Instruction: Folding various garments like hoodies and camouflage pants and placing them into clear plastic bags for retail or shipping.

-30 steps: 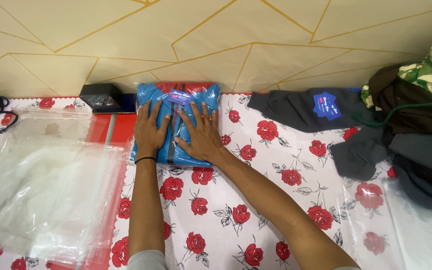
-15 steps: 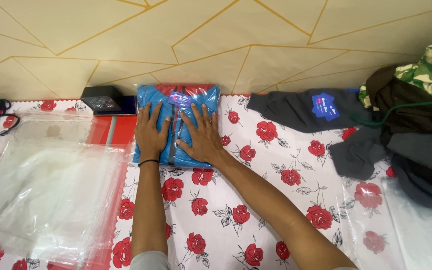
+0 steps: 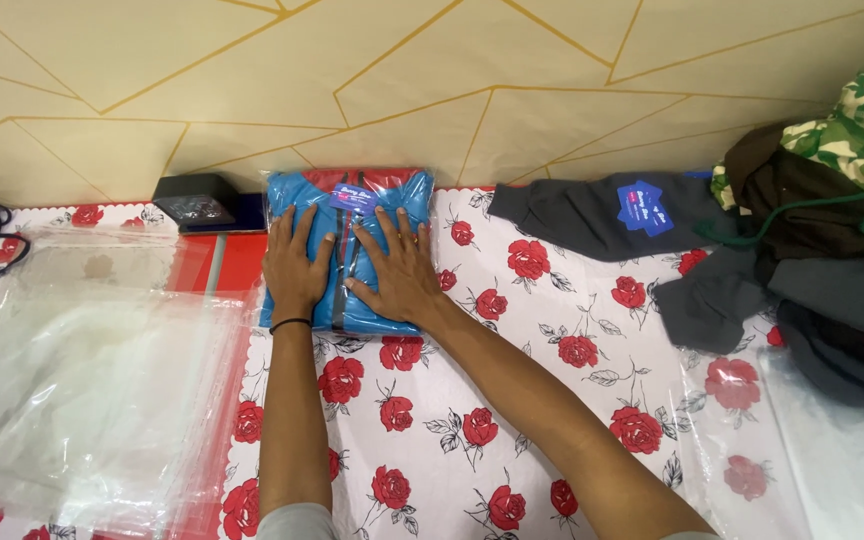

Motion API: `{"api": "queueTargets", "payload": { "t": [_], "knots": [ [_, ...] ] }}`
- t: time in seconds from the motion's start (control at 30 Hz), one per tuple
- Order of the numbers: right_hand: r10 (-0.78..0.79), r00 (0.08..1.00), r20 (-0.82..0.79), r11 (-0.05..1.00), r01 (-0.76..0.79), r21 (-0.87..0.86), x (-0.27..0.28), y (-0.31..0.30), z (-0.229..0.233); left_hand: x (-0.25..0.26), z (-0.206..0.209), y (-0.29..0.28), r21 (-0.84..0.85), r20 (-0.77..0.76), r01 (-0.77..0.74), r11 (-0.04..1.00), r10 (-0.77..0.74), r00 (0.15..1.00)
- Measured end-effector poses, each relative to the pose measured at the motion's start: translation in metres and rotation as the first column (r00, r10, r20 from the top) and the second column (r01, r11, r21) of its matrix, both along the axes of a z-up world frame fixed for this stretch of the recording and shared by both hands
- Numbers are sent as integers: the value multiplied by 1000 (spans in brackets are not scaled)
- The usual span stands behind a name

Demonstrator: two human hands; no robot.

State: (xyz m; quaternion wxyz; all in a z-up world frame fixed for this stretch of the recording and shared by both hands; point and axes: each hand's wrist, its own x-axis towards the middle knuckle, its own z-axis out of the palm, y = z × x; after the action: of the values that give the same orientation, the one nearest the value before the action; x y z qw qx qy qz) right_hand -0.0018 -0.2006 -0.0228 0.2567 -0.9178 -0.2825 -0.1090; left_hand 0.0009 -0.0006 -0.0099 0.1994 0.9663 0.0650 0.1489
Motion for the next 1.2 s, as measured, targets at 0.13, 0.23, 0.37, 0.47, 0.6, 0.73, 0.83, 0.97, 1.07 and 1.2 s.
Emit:
{"api": "queueTargets", "payload": {
  "t": [0.13, 0.23, 0.37, 0.47, 0.6, 0.73, 0.83, 0.97, 1.07, 1.2],
  "knots": [
    [-1, 1000, -12, 1000, 2, 4, -3, -1, 2, -3, 4, -3, -12, -22, -7, 1000, 7, 1000],
    [12, 1000, -13, 999, -12, 48, -4, -3, 4, -3, 8, -5, -23, -19, -12, 1000, 12, 1000],
    [15, 1000, -26, 998, -13, 69, -5, -2, 4, -4, 7, -5, -20, 10, -4, 1000, 4, 1000],
    [10, 1000, -21, 997, -8, 73, -4, -3, 3, -3, 6, -6, -18, 10, -4, 1000, 4, 1000],
    [4, 1000, -15, 999, -3, 55, 0, -2, -1, -5, 9, -10, 1, 32, -17, 1000, 16, 999],
    [7, 999, -54, 1000, -6, 30, 4, -7, 4, 5, -4, 0, 45, -29, -7, 999, 8, 1000],
    [49, 994, -101, 997, -43, 58, 9, -11, 3, 5, -8, 4, 67, -24, -9, 998, 11, 1000],
    [190, 958, -214, 976, -162, 143, 26, -39, -9, 2, -7, 4, 118, 4, -1, 993, 0, 1000],
    [227, 965, -129, 963, -202, 181, 22, -84, 0, 2, -4, 2, 163, -14, -6, 987, 9, 1000],
    [223, 973, -53, 964, -212, 160, 14, -157, 28, 8, -20, 11, 457, 167, -65, 887, -13, 986]
  ]
}}
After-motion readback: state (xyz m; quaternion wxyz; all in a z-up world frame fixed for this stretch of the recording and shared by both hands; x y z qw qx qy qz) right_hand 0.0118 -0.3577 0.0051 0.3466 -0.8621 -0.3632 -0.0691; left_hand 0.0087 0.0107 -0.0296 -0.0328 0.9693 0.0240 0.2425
